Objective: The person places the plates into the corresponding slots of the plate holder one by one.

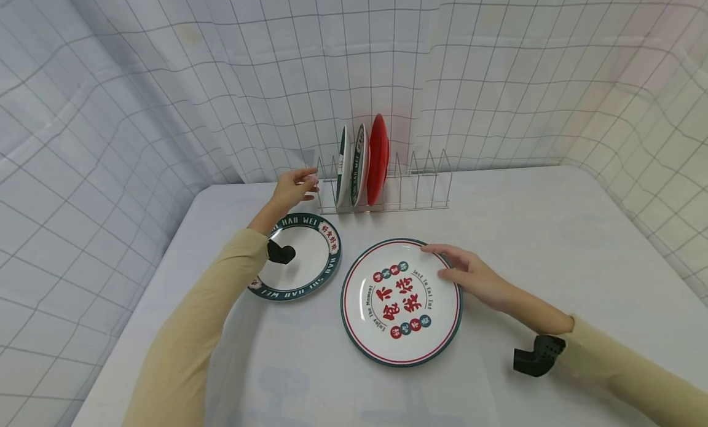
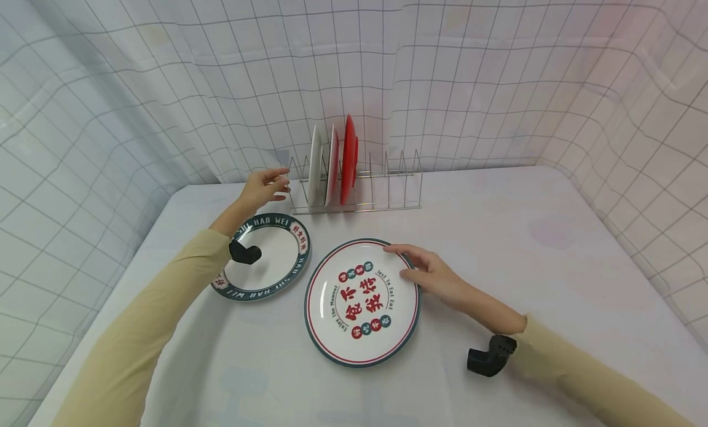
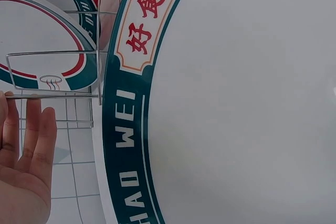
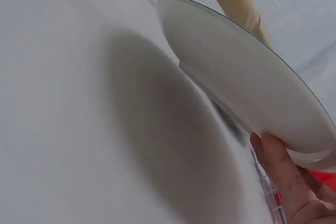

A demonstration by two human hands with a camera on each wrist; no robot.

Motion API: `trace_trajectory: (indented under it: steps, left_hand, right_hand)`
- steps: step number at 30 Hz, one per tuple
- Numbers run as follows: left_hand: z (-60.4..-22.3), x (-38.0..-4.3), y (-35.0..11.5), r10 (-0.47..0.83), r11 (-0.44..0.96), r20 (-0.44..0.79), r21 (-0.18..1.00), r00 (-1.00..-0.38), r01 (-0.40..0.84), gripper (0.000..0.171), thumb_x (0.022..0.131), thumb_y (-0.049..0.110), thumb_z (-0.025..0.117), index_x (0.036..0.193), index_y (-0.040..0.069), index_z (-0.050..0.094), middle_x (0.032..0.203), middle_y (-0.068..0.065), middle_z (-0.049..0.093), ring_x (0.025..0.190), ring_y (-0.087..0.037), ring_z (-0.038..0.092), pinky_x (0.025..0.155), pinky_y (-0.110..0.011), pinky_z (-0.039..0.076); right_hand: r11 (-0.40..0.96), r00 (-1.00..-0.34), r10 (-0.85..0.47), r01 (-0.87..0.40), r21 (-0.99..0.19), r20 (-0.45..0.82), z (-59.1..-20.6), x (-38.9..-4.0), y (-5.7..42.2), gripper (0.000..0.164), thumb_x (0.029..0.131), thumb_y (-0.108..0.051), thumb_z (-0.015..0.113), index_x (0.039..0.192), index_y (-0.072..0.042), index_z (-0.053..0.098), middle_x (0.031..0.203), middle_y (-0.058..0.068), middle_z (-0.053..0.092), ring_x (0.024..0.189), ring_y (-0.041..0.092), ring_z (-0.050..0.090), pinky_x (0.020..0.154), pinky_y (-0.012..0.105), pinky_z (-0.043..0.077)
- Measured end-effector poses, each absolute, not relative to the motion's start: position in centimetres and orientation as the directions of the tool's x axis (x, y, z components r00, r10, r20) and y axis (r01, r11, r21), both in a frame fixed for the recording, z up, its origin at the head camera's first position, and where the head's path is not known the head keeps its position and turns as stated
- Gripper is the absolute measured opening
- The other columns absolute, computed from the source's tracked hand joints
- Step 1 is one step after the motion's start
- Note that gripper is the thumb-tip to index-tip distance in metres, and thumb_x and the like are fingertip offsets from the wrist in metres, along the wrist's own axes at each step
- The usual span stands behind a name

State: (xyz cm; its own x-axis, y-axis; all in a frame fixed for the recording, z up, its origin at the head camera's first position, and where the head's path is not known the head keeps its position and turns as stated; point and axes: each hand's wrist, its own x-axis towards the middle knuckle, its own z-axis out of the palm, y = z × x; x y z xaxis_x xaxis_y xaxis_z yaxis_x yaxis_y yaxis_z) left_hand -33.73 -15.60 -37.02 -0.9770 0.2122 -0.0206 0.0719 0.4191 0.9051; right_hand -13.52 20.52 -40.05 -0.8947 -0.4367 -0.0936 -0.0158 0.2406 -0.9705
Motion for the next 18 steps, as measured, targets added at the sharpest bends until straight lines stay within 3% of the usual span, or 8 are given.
trace_trajectory:
  steps: [5, 10, 18]
  left_hand:
    - [-36.9, -33.7, -15.6, 0.213, 0.407, -0.026, 0.911, -0.977, 0.064, 0.045, 0.101, 0.016, 0.048, 0.144, 0.003, 0.042, 0.123, -0.025, 0.052, 0.115, -0.037, 0.058, 0.098, -0.042, 0.053]
    - [-36.8, -33.6, -15.6, 0.22, 0.407, -0.022, 0.911, -0.975, 0.071, 0.045, 0.102, 0.016, 0.047, 0.144, 0.003, 0.041, 0.121, -0.024, 0.052, 0.115, -0.037, 0.057, 0.099, -0.043, 0.052]
    - [-36.9, -33.6, -15.7, 0.22, 0.414, -0.017, 0.907, -0.975, 0.078, 0.045, 0.102, 0.015, 0.047, 0.144, 0.002, 0.042, 0.123, -0.026, 0.052, 0.115, -0.036, 0.058, 0.098, -0.042, 0.053]
  right_hand:
    - [0.224, -0.925, -0.371, 0.001, -0.975, -0.086, -39.1, -13.8, 21.4, 0.046, 0.097, -0.007, 0.05, 0.143, -0.01, 0.042, 0.154, 0.013, 0.029, 0.103, 0.01, 0.059, 0.076, 0.028, 0.06]
    - [0.198, -0.943, -0.328, -0.016, -0.98, -0.051, -38.0, -14.1, 22.5, 0.046, 0.098, -0.006, 0.05, 0.143, -0.009, 0.041, 0.142, 0.018, 0.041, 0.095, 0.012, 0.064, 0.074, 0.029, 0.061]
    - [0.226, -0.973, -0.231, -0.061, -0.972, 0.007, -36.2, -14.5, 24.1, 0.044, 0.1, -0.01, 0.049, 0.142, -0.017, 0.044, 0.121, 0.003, 0.053, 0.087, 0.009, 0.064, 0.07, 0.026, 0.061]
